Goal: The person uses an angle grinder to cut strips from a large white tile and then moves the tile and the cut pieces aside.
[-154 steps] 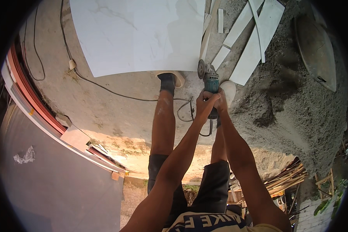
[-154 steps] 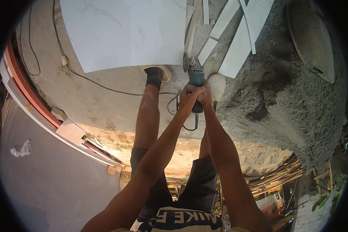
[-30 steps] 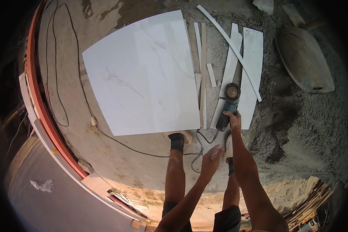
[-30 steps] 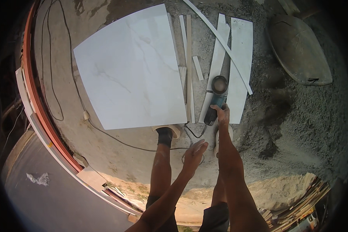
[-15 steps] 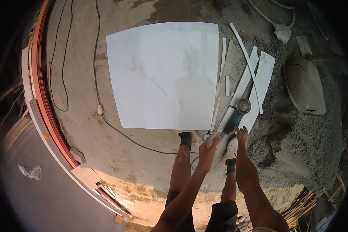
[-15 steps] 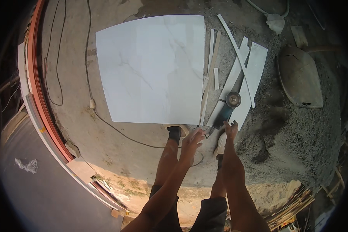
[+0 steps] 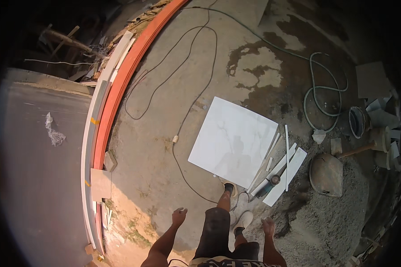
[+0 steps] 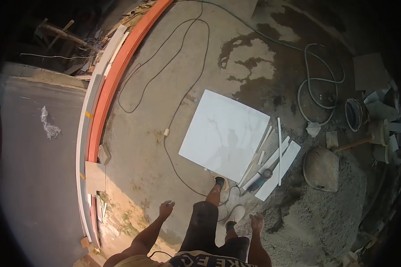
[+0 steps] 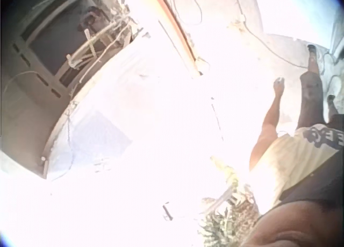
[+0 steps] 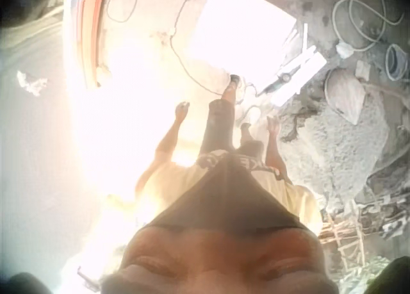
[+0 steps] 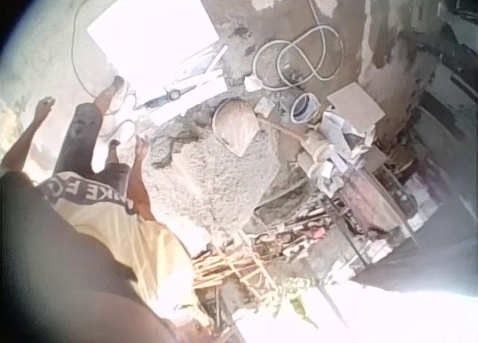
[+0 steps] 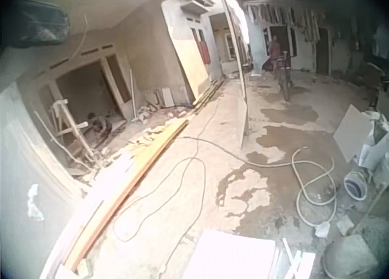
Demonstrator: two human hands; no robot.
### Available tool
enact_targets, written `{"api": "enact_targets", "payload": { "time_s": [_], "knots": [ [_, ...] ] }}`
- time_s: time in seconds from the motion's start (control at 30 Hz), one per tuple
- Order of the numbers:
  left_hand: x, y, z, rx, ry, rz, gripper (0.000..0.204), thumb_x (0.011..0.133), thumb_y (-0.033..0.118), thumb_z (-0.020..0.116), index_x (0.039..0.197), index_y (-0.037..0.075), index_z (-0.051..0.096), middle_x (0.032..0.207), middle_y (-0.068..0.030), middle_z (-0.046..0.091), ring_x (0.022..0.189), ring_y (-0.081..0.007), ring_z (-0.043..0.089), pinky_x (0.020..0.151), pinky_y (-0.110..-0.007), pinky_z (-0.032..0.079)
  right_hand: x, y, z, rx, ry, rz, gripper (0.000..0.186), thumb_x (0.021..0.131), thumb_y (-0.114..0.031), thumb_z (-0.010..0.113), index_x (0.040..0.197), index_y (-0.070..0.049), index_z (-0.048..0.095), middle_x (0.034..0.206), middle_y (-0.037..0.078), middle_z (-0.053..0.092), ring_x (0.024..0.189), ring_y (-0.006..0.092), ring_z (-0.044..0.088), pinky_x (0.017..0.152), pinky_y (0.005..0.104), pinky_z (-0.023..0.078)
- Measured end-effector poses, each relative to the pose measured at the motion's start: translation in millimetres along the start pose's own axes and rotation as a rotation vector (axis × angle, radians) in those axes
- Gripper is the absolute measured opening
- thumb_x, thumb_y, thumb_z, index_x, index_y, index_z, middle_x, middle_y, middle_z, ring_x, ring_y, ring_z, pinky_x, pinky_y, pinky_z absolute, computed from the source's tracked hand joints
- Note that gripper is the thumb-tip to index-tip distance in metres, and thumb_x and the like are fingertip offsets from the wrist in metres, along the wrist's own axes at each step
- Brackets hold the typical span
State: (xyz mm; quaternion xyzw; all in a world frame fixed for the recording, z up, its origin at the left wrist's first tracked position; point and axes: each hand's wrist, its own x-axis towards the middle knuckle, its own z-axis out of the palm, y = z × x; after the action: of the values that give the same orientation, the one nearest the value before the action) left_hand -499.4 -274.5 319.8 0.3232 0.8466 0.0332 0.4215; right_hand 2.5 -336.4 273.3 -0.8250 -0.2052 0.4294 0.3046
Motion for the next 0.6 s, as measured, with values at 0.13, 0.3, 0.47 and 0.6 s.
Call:
{"api": "enact_targets", "payload": {
  "time_s": [0.13, 0.3, 0.47, 0.6],
  "knots": [
    [-144.7, -107.1, -22.8, 0.049, 0.110, -0.088, 0.048, 0.082, 0.040, 0.068, 0.112, 0.002, 0.068, 0.095, -0.0197, 0.071, 0.094, -0.0335, 0.068, 0.084, -0.040, 0.053, -12.0, -39.6, -35.1, -0.016, -0.202, -0.201, 0.024, 0.074, -0.018, 0.074, 0.072, -0.002, 0.055, 0.061, 0.001, 0.054, 0.057, 0.0116, 0.050, 0.057, 0.0317, 0.043],
    [-315.8, -237.5, 19.2, 0.166, -0.366, 0.040, 0.044, 0.085, 0.045, 0.064, 0.112, 0.011, 0.070, 0.103, -0.0189, 0.070, 0.099, -0.0341, 0.066, 0.087, -0.040, 0.052, -38.3, -38.3, -103.1, -0.092, -0.256, -0.373, 0.039, 0.074, -0.018, 0.073, 0.103, 0.007, 0.063, 0.071, 0.003, 0.060, 0.064, 0.0140, 0.055, 0.060, 0.0294, 0.045],
    [-384.5, -229.7, 53.6, 0.000, -0.281, 0.206, 0.040, 0.085, 0.044, 0.066, 0.111, 0.014, 0.071, 0.108, -0.0183, 0.069, 0.101, -0.0341, 0.066, 0.088, -0.042, 0.051, -33.9, -13.0, -197.8, -0.306, -0.063, -0.277, 0.038, 0.071, -0.023, 0.074, 0.099, 0.002, 0.067, 0.082, 0.009, 0.068, 0.075, 0.0211, 0.063, 0.072, 0.0357, 0.050],
    [-368.9, -226.0, 51.4, -0.211, -0.017, 0.103, 0.042, 0.084, 0.033, 0.067, 0.114, 0.003, 0.065, 0.100, -0.0244, 0.069, 0.095, -0.0353, 0.068, 0.085, -0.042, 0.053, -64.2, -28.0, -229.2, -0.512, -0.185, -0.135, 0.028, 0.075, -0.022, 0.071, 0.093, -0.001, 0.069, 0.068, 0.009, 0.065, 0.066, 0.0236, 0.064, 0.058, 0.0384, 0.049]
  ]
}}
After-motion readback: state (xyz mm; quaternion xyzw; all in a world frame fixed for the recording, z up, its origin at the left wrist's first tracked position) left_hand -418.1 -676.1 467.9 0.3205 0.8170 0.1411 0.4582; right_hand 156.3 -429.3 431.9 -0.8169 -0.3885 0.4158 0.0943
